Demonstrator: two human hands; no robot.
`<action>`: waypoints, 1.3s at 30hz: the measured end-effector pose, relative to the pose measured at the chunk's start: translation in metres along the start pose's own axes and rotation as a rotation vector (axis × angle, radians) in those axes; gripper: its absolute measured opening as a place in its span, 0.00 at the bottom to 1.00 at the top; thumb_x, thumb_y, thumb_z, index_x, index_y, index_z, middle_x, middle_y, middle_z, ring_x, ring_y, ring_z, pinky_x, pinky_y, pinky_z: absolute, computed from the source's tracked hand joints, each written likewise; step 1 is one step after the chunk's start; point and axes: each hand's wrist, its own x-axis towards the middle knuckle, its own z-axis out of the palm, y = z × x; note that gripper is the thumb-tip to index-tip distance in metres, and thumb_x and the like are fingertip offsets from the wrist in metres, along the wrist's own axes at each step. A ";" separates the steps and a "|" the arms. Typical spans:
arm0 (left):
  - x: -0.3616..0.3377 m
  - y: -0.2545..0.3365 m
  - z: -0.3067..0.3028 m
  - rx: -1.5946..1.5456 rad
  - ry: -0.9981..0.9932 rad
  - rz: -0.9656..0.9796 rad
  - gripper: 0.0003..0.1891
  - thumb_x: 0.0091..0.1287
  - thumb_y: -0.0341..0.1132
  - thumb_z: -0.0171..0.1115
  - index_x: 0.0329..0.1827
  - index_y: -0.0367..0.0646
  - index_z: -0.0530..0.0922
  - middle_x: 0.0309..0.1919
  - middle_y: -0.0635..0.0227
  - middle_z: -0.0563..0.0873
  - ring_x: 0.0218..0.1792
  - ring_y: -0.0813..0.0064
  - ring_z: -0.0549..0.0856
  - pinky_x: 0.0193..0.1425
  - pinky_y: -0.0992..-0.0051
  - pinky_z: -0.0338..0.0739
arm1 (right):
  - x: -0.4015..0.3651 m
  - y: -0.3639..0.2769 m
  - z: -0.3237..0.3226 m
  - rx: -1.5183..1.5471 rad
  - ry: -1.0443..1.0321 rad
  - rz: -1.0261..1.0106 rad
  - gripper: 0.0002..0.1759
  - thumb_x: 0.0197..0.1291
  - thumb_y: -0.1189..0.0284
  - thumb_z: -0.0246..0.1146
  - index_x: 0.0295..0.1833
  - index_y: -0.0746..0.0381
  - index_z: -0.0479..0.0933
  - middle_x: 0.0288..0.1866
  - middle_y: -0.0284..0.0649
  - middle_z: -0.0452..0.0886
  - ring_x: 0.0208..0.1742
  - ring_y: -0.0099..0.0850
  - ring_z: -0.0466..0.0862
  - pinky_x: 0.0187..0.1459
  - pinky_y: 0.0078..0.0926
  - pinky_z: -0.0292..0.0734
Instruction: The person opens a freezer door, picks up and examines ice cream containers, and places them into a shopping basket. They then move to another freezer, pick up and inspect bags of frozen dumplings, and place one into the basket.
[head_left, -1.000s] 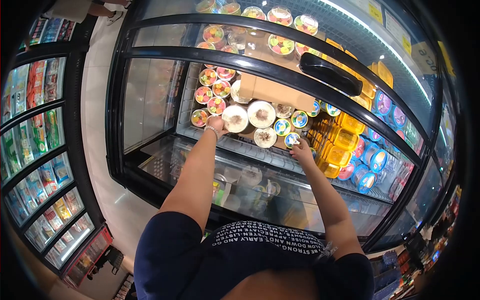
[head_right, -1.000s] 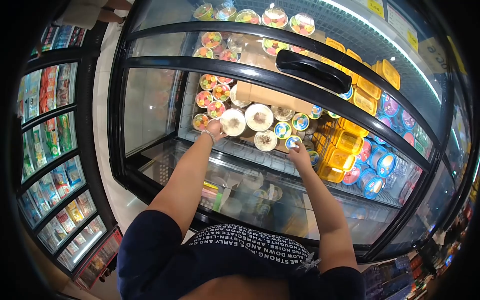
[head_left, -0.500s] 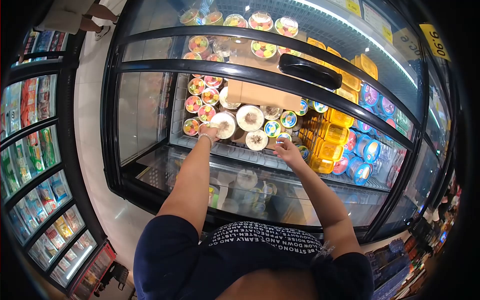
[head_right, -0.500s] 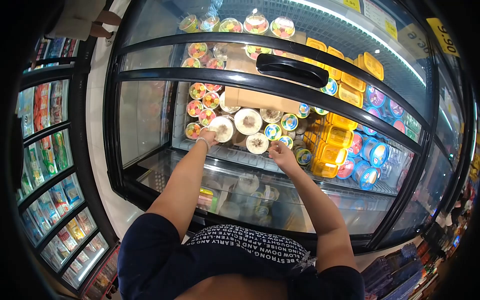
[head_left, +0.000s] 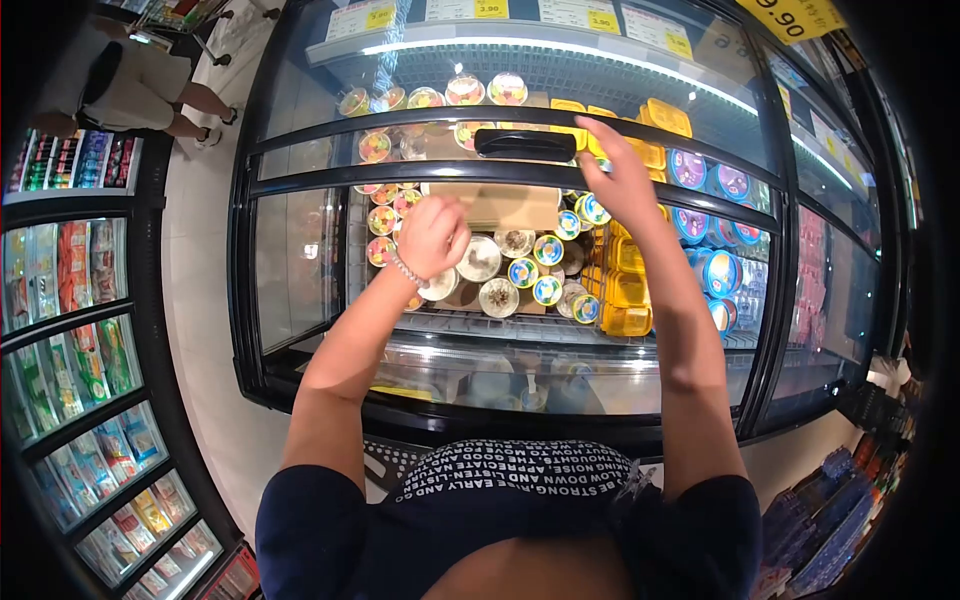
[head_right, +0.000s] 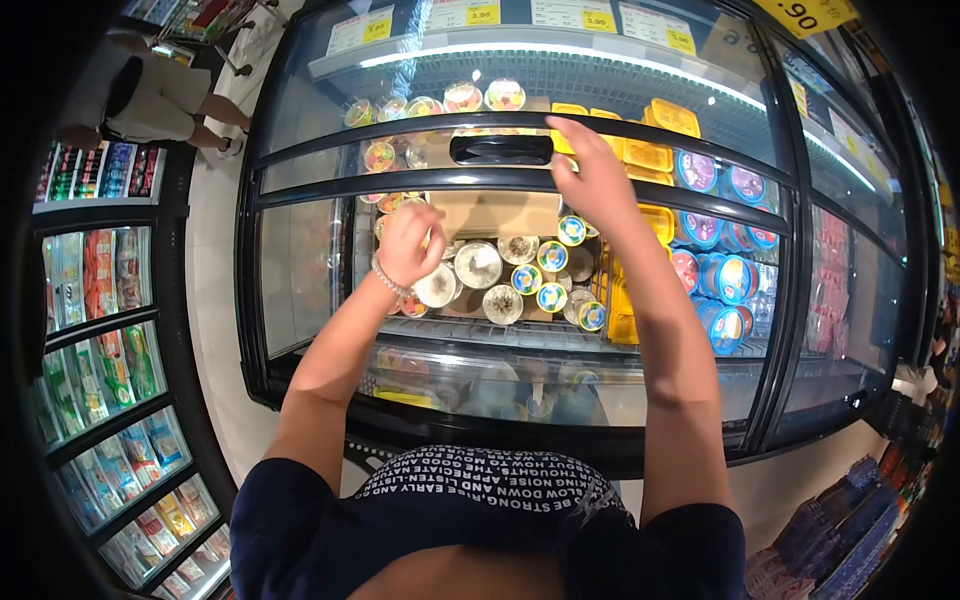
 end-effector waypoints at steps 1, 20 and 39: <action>0.028 0.012 -0.008 0.030 0.042 -0.047 0.17 0.50 0.29 0.57 0.46 0.38 0.72 0.42 0.55 0.76 0.44 0.55 0.76 0.50 0.64 0.70 | 0.005 0.000 0.010 0.084 -0.013 -0.092 0.23 0.53 0.75 0.55 0.58 0.61 0.68 0.55 0.47 0.74 0.57 0.43 0.71 0.58 0.31 0.66; 0.011 0.112 -0.008 0.129 -0.154 -0.324 0.20 0.49 0.32 0.59 0.47 0.38 0.71 0.40 0.54 0.75 0.45 0.54 0.75 0.52 0.63 0.70 | -0.103 -0.064 0.015 -0.169 -0.305 -0.064 0.27 0.44 0.78 0.56 0.56 0.61 0.67 0.56 0.45 0.70 0.60 0.41 0.67 0.58 0.35 0.65; -0.122 0.250 -0.050 0.153 -0.270 -0.451 0.15 0.50 0.32 0.60 0.42 0.37 0.73 0.41 0.53 0.78 0.47 0.52 0.76 0.53 0.61 0.69 | -0.255 -0.102 -0.012 -0.022 -0.623 -0.491 0.29 0.47 0.67 0.60 0.56 0.70 0.67 0.48 0.46 0.74 0.49 0.38 0.73 0.49 0.30 0.71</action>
